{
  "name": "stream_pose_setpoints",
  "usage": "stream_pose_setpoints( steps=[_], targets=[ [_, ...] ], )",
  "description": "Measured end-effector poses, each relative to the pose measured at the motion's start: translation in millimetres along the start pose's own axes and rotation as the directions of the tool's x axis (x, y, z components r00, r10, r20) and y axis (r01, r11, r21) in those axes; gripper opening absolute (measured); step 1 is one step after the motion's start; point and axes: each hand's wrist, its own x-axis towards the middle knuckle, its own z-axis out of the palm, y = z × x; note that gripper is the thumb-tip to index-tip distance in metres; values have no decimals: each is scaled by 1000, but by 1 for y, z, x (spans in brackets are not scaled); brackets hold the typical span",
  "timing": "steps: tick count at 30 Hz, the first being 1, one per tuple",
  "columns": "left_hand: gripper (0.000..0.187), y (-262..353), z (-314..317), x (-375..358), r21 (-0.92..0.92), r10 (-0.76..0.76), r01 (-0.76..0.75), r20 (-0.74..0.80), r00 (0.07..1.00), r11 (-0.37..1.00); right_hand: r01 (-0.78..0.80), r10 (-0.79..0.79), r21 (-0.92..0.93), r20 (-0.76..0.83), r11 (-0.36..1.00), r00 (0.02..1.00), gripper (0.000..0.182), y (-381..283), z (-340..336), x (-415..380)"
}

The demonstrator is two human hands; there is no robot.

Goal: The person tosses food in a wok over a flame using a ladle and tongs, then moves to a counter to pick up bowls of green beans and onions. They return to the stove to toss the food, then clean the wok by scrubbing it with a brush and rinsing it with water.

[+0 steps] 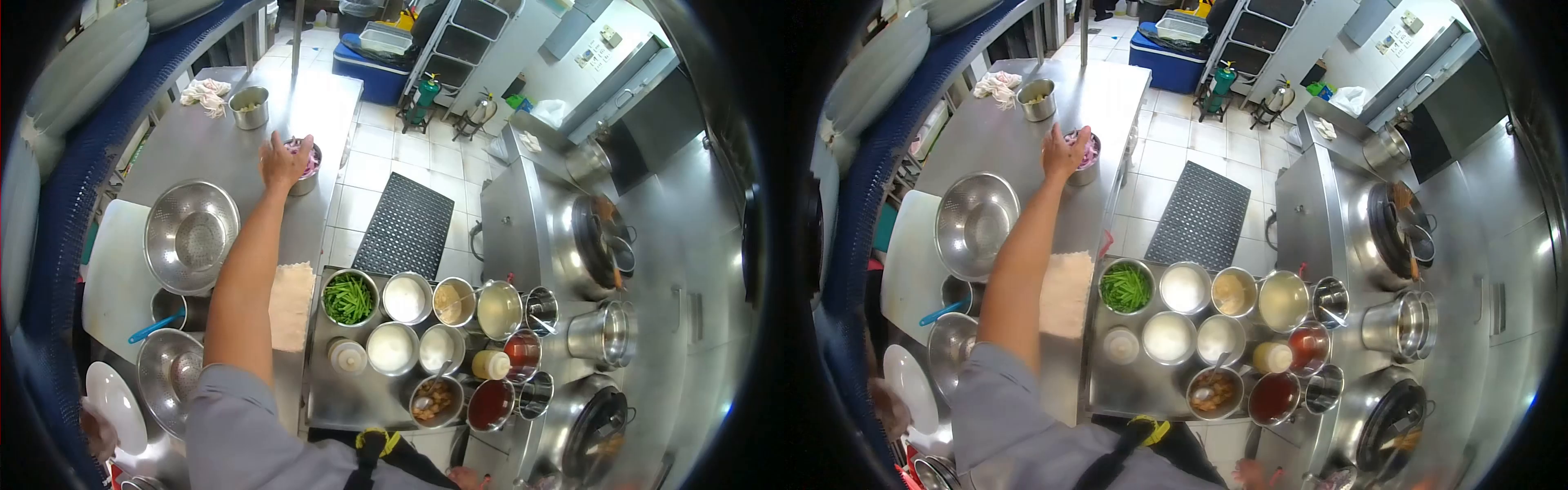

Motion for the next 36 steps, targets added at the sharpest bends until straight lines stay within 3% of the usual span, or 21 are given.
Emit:
stream_pose_setpoints(
  steps=[1, 2, 5, 7, 9, 11, 13, 15, 16, 18, 20, 22, 23, 29, 31, 36],
  targets=[
    [97, 11, -6, -1, 74, 38, -42, 57, 998, 996, -72, 62, 130, 75, 989, 995, 38, 4, -1, 1],
    [103, 25, -11, -6, 240, -35, -4, 160, 986, 971, -94, 87, 127, 56, 987, 995, 40, 2, -2, -4],
    [103, 51, -24, -16, 451, -57, -117, 355, 933, 885, -225, 217, 196, 61, 954, 974, 47, -1, 1, -12],
    [91, 51, -22, -15, 483, -82, -110, 359, 930, 869, 62, -60, 79, -21, 995, 998, 39, 108, 86, 66],
    [83, 49, -21, -9, 480, -111, -103, 398, 911, 871, 344, -408, -332, -146, 878, 901, 36, 209, 171, 123],
    [73, 44, -19, -13, 443, -64, -141, 417, 907, 885, 310, -323, -114, -132, 944, 937, 32, 201, 167, 118],
    [73, 40, -21, -24, 459, -35, -163, 394, 919, 874, 162, -127, 358, -121, 919, 985, 28, 197, 170, 116],
    [77, 26, -20, -37, 451, -11, -165, 364, 931, 877, -56, 91, 869, 12, 492, 996, 25, 196, 176, 121],
    [80, 22, -25, -41, 447, 8, -167, 337, 942, 879, -166, 207, 959, 118, 232, 971, 26, 184, 175, 125],
    [79, 25, -52, -63, 460, 64, -224, 338, 939, 859, -257, 300, 919, 166, 299, 940, 12, 138, 144, 113],
    [75, 24, -81, -92, 401, 181, -299, 306, 935, 866, -284, 273, 933, 221, 220, 936, 14, 149, 145, 122],
    [71, 18, -120, -128, 308, 339, -405, 246, 908, 861, -181, 266, 905, 80, 384, 961, 17, 156, 149, 129],
    [70, 19, -145, -150, 277, 415, -465, 222, 882, 841, -191, 260, 898, 90, 396, 961, 17, 156, 146, 135],
    [76, 63, -271, -316, 255, 220, -350, 425, 878, 901, -208, 179, 880, 143, 427, 973, 23, 172, 113, 173],
    [78, 58, -280, -367, 102, 211, -305, 521, 827, 947, -200, 153, 857, 144, 474, 978, 25, 174, 95, 180],
    [81, 83, -242, -467, 117, 142, -277, 635, 759, 954, -175, 138, 794, 116, 582, 984, 27, 191, 76, 204]
  ],
)
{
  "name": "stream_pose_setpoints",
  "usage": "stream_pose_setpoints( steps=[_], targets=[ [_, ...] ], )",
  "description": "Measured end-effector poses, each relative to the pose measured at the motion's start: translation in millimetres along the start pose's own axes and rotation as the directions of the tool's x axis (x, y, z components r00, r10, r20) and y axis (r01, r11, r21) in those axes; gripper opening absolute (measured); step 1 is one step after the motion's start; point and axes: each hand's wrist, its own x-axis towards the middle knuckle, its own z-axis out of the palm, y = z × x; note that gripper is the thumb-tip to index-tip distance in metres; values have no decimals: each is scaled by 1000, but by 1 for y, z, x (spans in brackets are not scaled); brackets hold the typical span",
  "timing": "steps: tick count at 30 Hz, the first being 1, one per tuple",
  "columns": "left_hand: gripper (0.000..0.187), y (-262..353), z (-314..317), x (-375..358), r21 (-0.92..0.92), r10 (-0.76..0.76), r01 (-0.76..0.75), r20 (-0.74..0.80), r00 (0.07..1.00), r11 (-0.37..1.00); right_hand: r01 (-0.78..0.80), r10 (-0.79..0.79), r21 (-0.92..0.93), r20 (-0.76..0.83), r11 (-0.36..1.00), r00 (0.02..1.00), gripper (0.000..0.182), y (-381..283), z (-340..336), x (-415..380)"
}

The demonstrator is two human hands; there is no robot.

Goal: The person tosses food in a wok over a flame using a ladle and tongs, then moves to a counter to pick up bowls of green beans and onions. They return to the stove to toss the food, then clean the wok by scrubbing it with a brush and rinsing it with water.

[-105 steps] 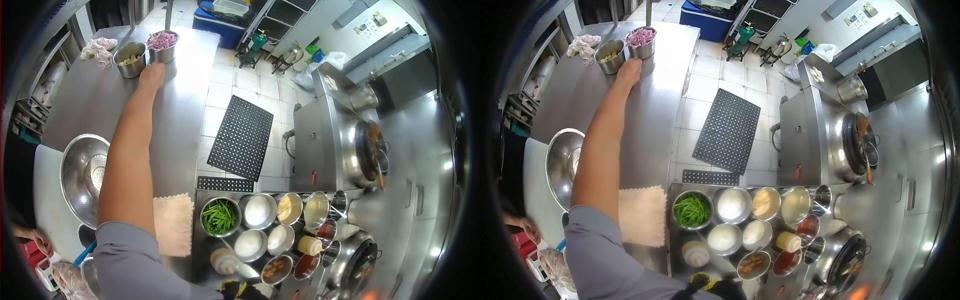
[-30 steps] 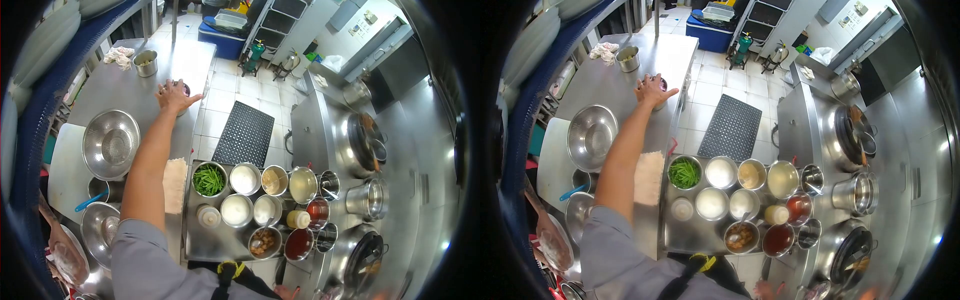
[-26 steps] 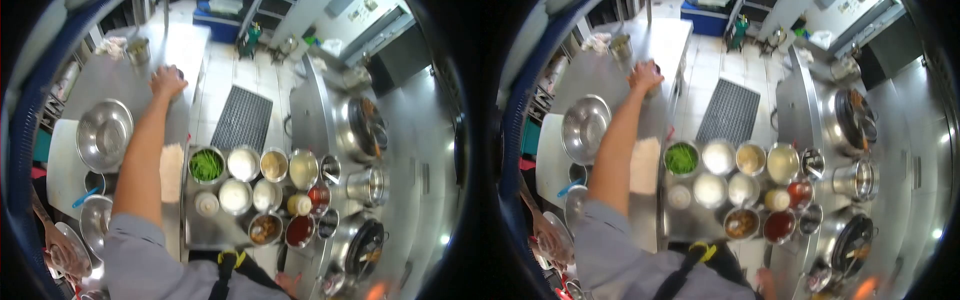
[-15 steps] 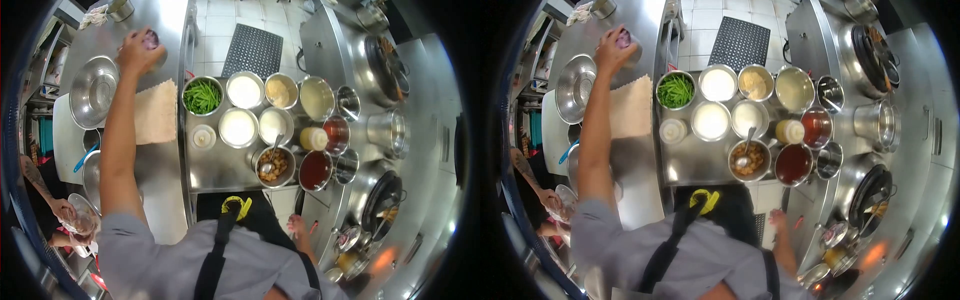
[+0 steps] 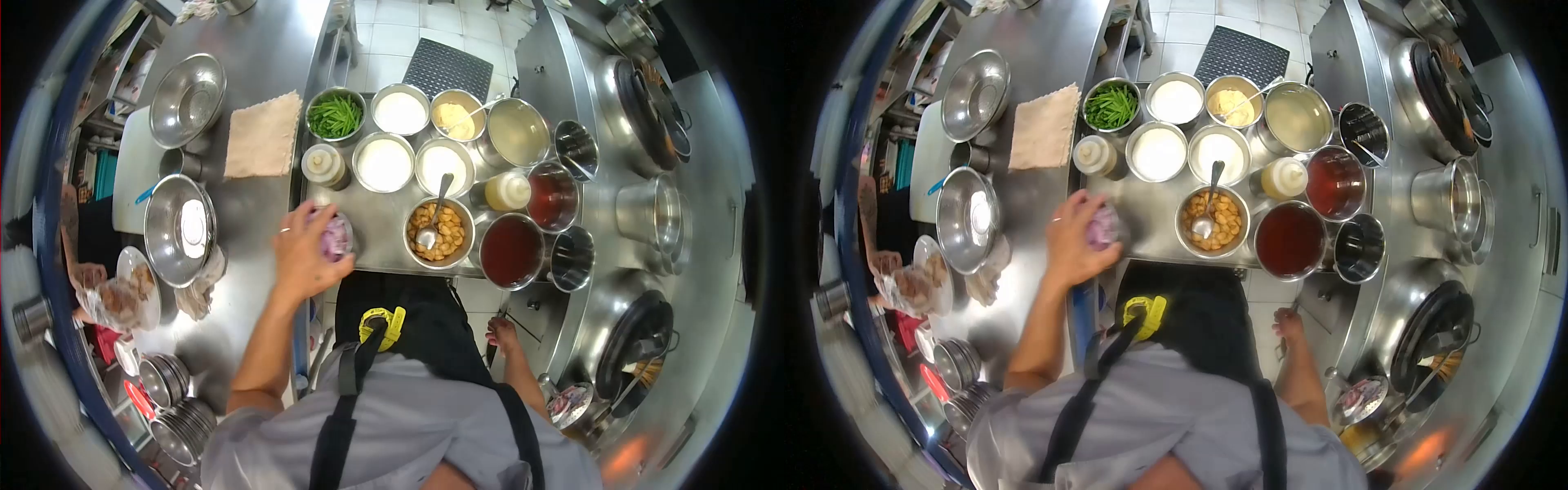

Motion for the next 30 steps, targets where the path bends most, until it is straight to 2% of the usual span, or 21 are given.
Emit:
stream_pose_setpoints(
  steps=[2, 5, 7, 9, 11, 12, 13, 15, 16, 17, 18, 19, 20, 21, 23, 25, 27, 29, 30],
  targets=[
    [82, 22, 35, 1, 71, -5, 5, -9, 1000, 997, 14, -13, -27, 4, 1000, 1000, 27, -3, -11, 6],
    [87, 35, 80, 8, 52, 29, -27, -38, 999, 998, 25, -26, -32, -18, 999, 1000, 28, -2, -31, 15],
    [90, 38, 98, 4, 76, 78, -75, -40, 996, 994, 59, -59, 6, -12, 998, 998, 28, 8, -45, 23],
    [94, 35, 101, 0, 64, 138, -137, -11, 990, 988, 27, -27, 16, 5, 1000, 1000, 29, 20, -57, 32],
    [93, 45, 78, -3, 72, 131, -136, 80, 988, 988, -10, 7, -54, -52, 998, 999, 30, 18, -56, 20],
    [86, 48, 63, -7, 60, 178, -182, 71, 982, 981, 19, -20, -9, -59, 1000, 998, 30, 32, -57, 24],
    [83, 45, 49, -11, -12, 242, -242, 54, 969, 970, 50, -48, 38, -69, 998, 996, 30, 46, -59, 29],
    [77, 33, 18, -15, -154, 370, -364, 11, 929, 919, 37, -37, 5, 2, 999, 999, 32, 69, -65, 27],
    [61, 33, -13, -9, -180, 439, -456, -130, 889, 872, 32, -32, -10, 36, 999, 999, 33, 76, -65, 27],
    [56, 19, -28, 7, -139, 440, -475, -221, 870, 869, 28, -27, -25, 70, 999, 997, 34, 81, -64, 27],
    [50, 2, -43, 29, -99, 440, -489, -310, 843, 867, 418, -336, -497, 249, 761, 908, 29, 81, -66, 23],
    [44, -14, -58, 56, -58, 438, -499, -396, 807, 865, 605, -600, -772, 394, 194, 696, 26, 81, -67, 18],
    [40, -28, -73, 91, 23, 421, -455, -424, 802, 890, 615, -610, -781, 438, 105, 660, 25, 79, -63, 13],
    [36, -43, -90, 133, 103, 408, -408, -456, 791, 907, 604, -564, -766, 406, 219, 719, 24, 74, -57, 8],
    [34, -92, -95, 231, 140, 367, -345, -498, 785, 928, 542, -474, -721, 329, 433, 817, 23, 66, -47, -5],
    [35, -131, -90, 325, 76, 257, -255, -518, 816, 964, 473, -408, -664, 266, 579, 873, 21, 59, -35, -21],
    [43, -166, -76, 409, 93, 160, -131, -505, 848, 987, 487, -426, -658, 268, 574, 864, 20, 64, -30, -39],
    [52, -180, -75, 466, 145, 80, -18, -434, 897, 989, 574, -515, -653, 312, 494, 799, 18, 87, -32, -56],
    [56, -191, -75, 496, 176, 40, 34, -399, 916, 984, 363, -335, -578, 161, 731, 929, 19, 76, -23, -73]
  ],
)
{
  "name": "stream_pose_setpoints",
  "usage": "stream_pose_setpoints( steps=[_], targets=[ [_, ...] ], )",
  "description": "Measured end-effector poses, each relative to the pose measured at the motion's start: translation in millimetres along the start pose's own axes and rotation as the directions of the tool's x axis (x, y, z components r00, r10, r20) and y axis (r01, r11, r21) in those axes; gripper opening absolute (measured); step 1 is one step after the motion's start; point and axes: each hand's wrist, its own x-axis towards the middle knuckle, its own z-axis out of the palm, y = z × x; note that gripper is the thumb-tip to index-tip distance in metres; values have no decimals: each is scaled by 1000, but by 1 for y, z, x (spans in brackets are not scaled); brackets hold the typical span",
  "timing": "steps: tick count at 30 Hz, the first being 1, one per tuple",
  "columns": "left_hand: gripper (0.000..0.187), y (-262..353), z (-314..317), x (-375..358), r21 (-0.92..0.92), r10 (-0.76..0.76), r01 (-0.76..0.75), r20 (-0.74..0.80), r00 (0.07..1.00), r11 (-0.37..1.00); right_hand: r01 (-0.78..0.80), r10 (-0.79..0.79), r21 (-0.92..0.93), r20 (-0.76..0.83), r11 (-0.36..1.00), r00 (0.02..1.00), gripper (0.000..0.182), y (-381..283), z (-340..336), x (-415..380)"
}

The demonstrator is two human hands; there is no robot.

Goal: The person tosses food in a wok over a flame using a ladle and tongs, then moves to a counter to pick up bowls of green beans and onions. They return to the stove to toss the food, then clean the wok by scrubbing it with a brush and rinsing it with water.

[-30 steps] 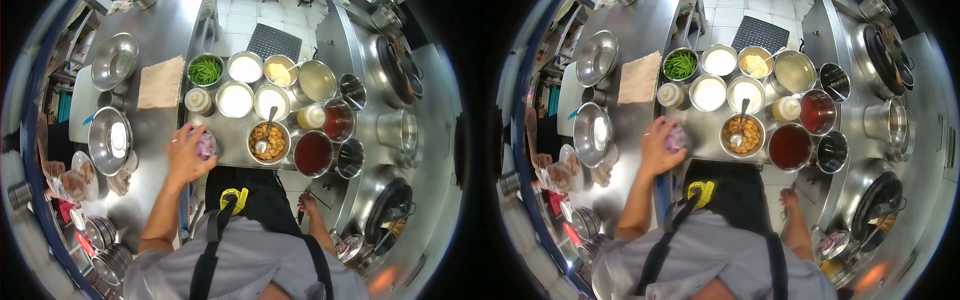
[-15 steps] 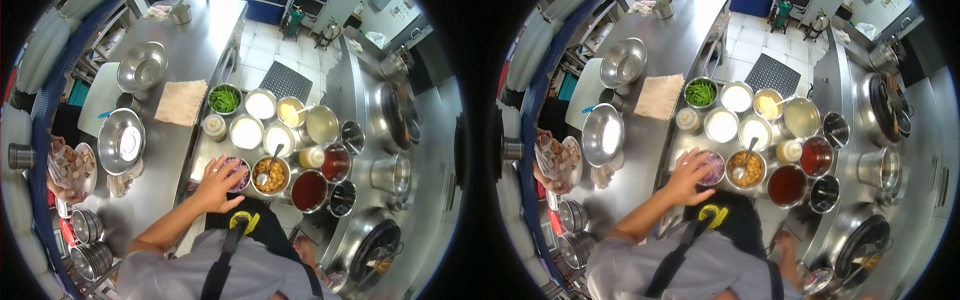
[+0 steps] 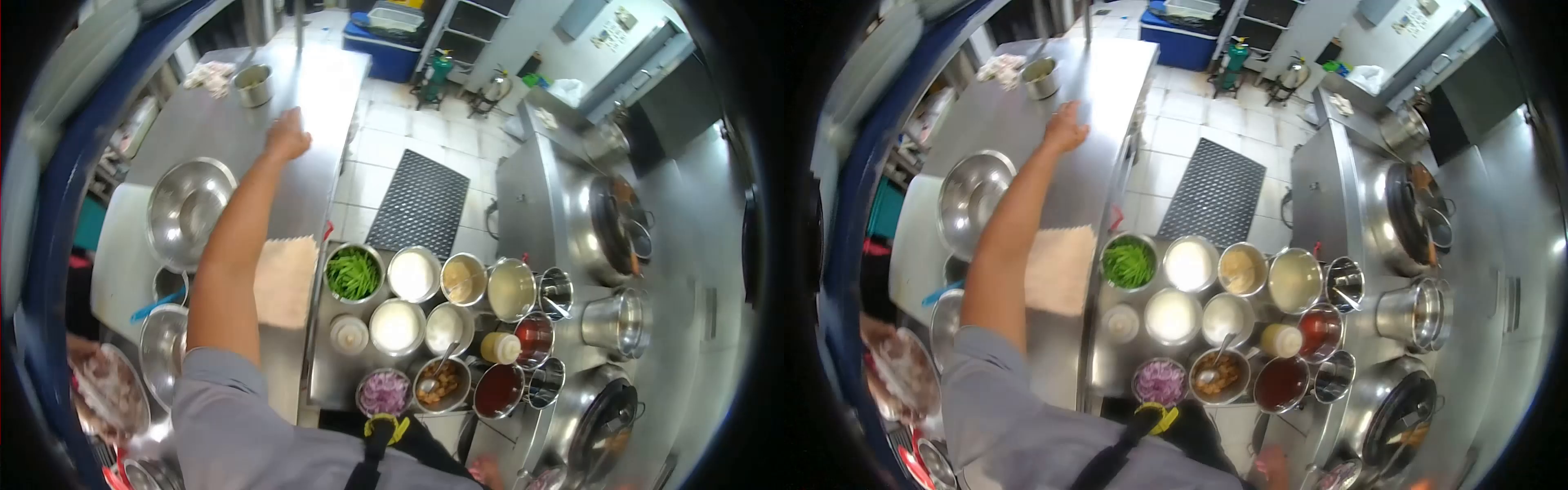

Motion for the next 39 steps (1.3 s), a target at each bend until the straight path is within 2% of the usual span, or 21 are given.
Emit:
stream_pose_setpoints(
  steps=[1, 3, 4, 5, 6, 8, 10, 11, 13, 14, 16, 17, 20, 22, 24, 26, 29, 32, 35, 38, 39],
  targets=[
    [61, -25, 25, 30, 2, 55, -55, 5, 998, 998, -275, 277, 235, 25, 932, 960, 19, -13, -3, -7],
    [64, -60, 50, 79, 95, 7, -3, -42, 999, 995, -516, 538, 459, 94, 723, 838, 21, -39, -3, -35],
    [66, -68, 46, 97, 120, -66, 68, -23, 998, 990, -577, 607, 515, 131, 634, 784, 22, -48, -2, -49],
    [73, -93, 56, 123, 190, -109, 85, 120, 987, 978, -629, 658, 543, 174, 557, 733, 23, -52, 1, -67],
    [78, -90, 48, 124, 238, -106, 98, 22, 994, 966, -678, 698, 563, 232, 471, 677, 24, -54, 5, -82],
    [88, -141, 85, 161, 469, -16, -57, 150, 989, 881, -763, 743, 575, 363, 296, 562, 26, -57, 18, -115],
    [97, -170, 95, 179, 294, 124, -129, 37, 992, 947, -779, 736, 544, 379, 313, 561, 28, -57, 29, -143],
    [97, -194, 108, 194, 141, 90, -93, 29, 995, 986, -717, 686, 450, 268, 532, 677, 25, -66, 31, -152],
    [97, -194, 97, 196, 154, 41, -64, 148, 988, 986, -525, 526, 104, 23, 845, 850, 26, -72, 42, -173],
    [91, -184, 94, 191, 254, 82, -111, 120, 989, 961, -624, 631, 224, 47, 749, 774, 27, -71, 40, -169],
    [79, -167, 82, 178, 452, 161, -154, 25, 987, 878, -726, 731, 257, 96, 638, 676, 20, -66, 24, -149],
    [69, -171, 84, 176, 467, 159, -178, 80, 984, 866, -754, 745, 177, 128, 632, 654, 18, -68, 20, -145],
    [43, -177, 87, 170, 409, 108, -146, 116, 987, 901, -674, 834, 572, -32, 467, 551, 18, -109, 10, -125],
    [29, -153, 76, 132, 235, 23, -29, 28, 999, 971, -575, 812, 678, -56, 458, 581, 15, -117, 9, -112],
    [23, -156, 88, 104, 69, 80, -77, -42, 996, 995, -520, 797, 732, -51, 440, 602, 19, -104, 12, -108],
    [18, -115, 64, 54, 157, 143, -132, -60, 988, 979, -512, 788, 748, -25, 423, 615, 30, -78, 21, -94],
    [17, -57, 2, -19, 153, 106, -109, 32, 994, 982, -426, 639, 727, -23, 539, 769, 26, -39, 37, -74],
    [18, -29, -65, -102, 56, 141, -137, -80, 987, 989, -487, 629, 609, -26, 626, 777, 32, -11, 47, -51],
    [22, 21, -161, -225, -121, 56, -71, -123, 991, 990, -418, 545, 716, 62, 559, 836, 28, 26, 60, -21],
    [23, 33, -218, -348, -503, -188, 198, 71, 980, 841, -271, 362, 551, -61, 789, 930, 24, 64, 66, 11],
    [21, 55, -235, -390, -553, -202, 205, 67, 977, 808, -254, 357, 598, -58, 760, 932, 24, 67, 64, 19]
  ],
)
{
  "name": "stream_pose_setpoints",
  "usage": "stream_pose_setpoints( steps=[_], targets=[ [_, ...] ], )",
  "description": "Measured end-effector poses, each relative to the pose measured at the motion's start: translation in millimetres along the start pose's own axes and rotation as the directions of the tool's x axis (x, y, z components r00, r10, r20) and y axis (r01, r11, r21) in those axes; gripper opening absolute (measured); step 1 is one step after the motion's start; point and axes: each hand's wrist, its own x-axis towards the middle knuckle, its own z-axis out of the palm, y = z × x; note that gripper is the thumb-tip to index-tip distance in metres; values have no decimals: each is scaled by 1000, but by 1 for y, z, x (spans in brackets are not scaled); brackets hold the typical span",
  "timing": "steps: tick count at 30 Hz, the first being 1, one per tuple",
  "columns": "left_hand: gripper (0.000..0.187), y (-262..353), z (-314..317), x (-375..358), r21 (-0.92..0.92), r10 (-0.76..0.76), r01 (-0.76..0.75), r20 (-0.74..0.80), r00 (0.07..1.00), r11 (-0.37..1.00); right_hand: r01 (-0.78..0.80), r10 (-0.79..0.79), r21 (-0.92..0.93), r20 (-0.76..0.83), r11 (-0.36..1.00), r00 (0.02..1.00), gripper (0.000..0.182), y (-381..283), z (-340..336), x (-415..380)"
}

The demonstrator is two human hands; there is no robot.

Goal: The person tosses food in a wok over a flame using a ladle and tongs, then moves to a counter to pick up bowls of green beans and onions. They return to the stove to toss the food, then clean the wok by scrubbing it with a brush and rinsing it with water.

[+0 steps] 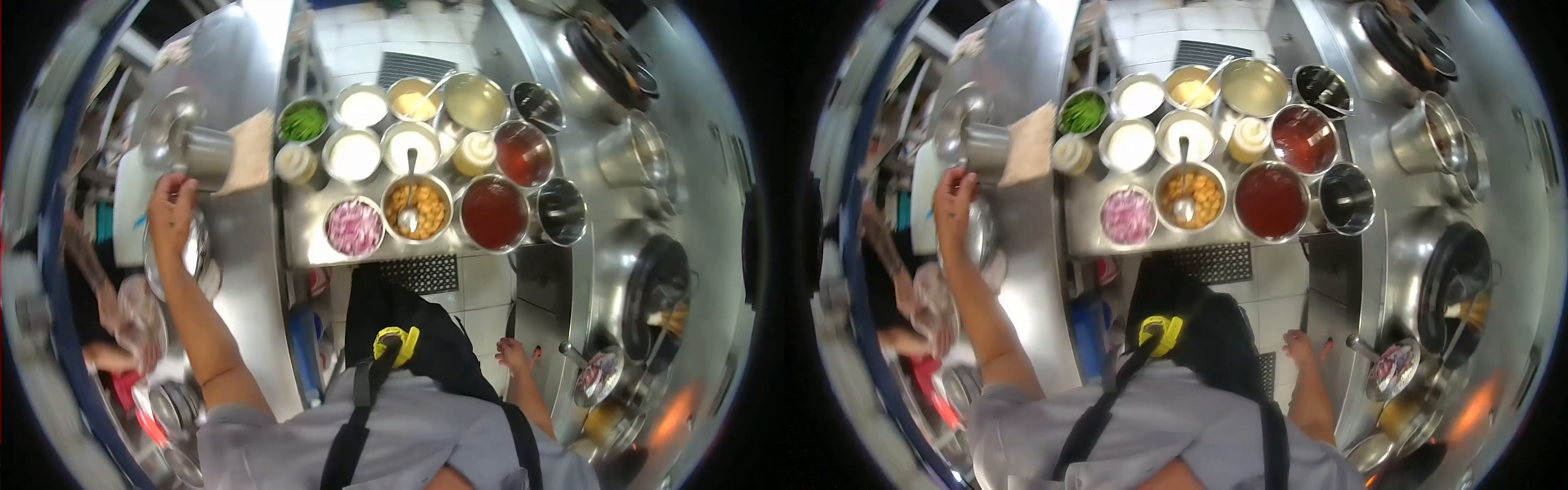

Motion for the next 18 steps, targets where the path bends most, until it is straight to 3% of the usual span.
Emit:
stream_pose_setpoints(
  steps=[2, 3, 4, 7, 12, 15, 18],
  targets=[
    [19, 21, -1, -72, 167, 6, -16, 60, 998, 986, 3, -2, 121, -1, 993, 1000, 24, -3, -4, 11],
    [18, 5, 3, -93, 104, -28, 11, 170, 985, 995, 0, -9, 144, 59, 990, 998, 24, 0, -10, 15],
    [16, 11, 15, -117, 189, 35, -82, 236, 971, 979, 1, -20, 174, 109, 985, 994, 24, 4, -20, 23],
    [13, 4, 66, -165, 270, 183, -239, 218, 959, 933, 89, -108, 167, 108, 982, 988, 24, 5, -40, 27],
    [10, -45, 141, -188, 324, 176, -185, 58, 983, 928, 152, -156, 163, 14, 975, 988, 24, 30, -47, -7],
    [13, -50, 155, -196, 431, 167, -202, 117, 979, 880, 124, -126, 266, -9, 956, 992, 25, 87, -47, -28],
    [16, -47, 148, -196, 427, 95, -176, 204, 974, 887, 28, 13, 311, -127, 950, 992, 21, 151, -26, -70]
  ],
)
